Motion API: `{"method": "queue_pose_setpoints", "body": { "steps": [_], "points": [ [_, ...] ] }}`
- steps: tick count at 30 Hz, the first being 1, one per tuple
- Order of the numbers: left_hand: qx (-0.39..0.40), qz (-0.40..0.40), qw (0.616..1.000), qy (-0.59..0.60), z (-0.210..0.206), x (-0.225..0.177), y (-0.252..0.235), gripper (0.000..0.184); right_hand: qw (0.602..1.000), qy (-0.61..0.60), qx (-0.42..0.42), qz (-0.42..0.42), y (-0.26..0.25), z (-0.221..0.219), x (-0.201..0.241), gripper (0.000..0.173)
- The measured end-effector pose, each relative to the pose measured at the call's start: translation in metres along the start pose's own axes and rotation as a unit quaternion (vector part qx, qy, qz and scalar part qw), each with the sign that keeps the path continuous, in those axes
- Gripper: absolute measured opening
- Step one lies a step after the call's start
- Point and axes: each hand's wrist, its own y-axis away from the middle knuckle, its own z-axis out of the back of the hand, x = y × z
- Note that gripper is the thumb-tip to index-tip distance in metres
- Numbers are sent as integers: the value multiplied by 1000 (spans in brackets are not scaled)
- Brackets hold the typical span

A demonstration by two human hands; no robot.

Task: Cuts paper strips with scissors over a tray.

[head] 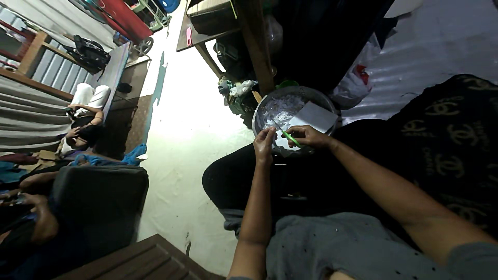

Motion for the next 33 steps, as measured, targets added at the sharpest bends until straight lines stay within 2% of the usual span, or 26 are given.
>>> {"method": "queue_pose_setpoints", "body": {
  "steps": [6,13,22,27,33],
  "points": [
    [-6,6,1000,-1,-1,-1,-1,10,1000,6,-22,-8,1,-2,3,24],
    [-11,4,1000,-9,0,-2,-2,14,1000,10,26,-11,-1,4,-6,25],
    [-10,4,1000,-16,2,-7,-2,13,1000,-7,30,0,-4,2,-4,26],
    [-26,2,999,-23,1,9,-12,16,999,43,19,4,-3,7,-30,37],
    [-27,3,999,-24,-3,4,-12,18,999,45,2,1,-5,6,-21,32]
  ]
}}
